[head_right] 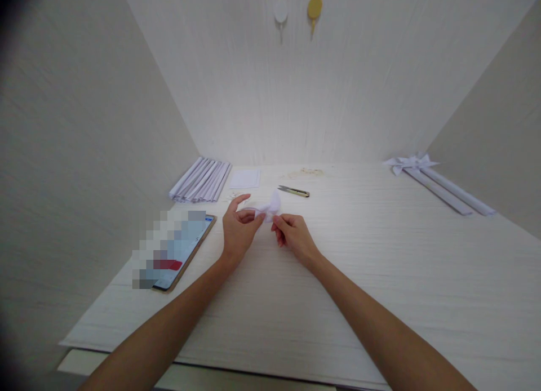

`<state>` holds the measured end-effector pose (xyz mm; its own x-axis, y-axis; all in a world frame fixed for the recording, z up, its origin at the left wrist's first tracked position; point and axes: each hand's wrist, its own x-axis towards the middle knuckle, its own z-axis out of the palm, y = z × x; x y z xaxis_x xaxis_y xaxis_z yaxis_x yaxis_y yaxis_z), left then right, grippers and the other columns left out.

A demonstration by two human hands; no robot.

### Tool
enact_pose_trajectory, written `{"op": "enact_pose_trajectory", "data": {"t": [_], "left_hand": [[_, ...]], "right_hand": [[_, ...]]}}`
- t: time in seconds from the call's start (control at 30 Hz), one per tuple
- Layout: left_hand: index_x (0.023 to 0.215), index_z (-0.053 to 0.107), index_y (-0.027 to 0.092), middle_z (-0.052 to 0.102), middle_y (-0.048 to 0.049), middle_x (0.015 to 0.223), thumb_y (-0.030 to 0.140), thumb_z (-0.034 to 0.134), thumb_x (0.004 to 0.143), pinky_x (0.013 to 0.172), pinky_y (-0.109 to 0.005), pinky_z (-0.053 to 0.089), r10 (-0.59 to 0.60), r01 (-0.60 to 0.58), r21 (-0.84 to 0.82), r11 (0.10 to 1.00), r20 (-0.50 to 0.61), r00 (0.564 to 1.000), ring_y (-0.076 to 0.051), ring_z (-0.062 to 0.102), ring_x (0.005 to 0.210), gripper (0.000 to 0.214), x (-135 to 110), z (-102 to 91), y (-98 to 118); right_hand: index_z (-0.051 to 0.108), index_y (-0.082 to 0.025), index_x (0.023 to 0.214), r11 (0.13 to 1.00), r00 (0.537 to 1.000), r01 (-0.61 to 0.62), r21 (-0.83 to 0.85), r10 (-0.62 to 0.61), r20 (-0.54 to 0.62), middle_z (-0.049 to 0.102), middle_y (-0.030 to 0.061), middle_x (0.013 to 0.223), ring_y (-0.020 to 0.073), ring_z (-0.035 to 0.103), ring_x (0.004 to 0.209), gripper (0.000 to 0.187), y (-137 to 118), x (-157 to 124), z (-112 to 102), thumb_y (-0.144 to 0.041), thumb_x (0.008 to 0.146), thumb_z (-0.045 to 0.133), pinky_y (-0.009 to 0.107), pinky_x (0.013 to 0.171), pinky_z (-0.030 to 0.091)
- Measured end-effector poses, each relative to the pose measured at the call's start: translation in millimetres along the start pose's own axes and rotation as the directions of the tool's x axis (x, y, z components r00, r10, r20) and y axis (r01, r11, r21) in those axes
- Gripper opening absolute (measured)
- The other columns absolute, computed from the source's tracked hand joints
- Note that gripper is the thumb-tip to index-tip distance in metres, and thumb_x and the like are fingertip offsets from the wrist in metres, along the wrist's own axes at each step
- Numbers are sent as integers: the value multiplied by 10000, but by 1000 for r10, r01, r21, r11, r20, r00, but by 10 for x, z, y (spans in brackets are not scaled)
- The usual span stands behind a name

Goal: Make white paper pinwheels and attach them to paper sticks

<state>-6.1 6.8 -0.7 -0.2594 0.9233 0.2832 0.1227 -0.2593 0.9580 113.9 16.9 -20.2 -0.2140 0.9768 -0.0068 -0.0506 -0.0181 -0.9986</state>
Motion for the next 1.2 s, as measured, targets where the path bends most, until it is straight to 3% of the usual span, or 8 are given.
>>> {"op": "enact_pose_trajectory", "data": {"t": [0.7,0.97,1.2], "left_hand": [[1013,462,158,582,37,587,130,594,576,561,-208,466,-11,11,27,1000,-5,1000,-100,582,562,457,6,4,-7],[1008,447,143,603,27,597,104,548,590,566,-199,467,-49,53,-88,995,44,998,-105,599,572,431,26,2,9],[1010,435,151,604,38,591,84,558,572,544,-185,463,-70,75,-79,994,59,996,-100,599,558,460,33,-1,27]], "right_hand": [[497,-152,508,1000,1000,16,-19,-16,-14,423,-61,357,47,344,287,320,-6,-15,-1,-416,688,520,180,312,228],[486,-155,496,999,998,30,-17,-31,-53,411,-63,346,45,337,275,325,9,-13,-4,-414,691,513,178,301,219],[487,-152,488,1000,998,1,24,1,-59,412,-64,340,43,339,271,316,-11,-12,-6,-403,676,532,176,297,209]]}}
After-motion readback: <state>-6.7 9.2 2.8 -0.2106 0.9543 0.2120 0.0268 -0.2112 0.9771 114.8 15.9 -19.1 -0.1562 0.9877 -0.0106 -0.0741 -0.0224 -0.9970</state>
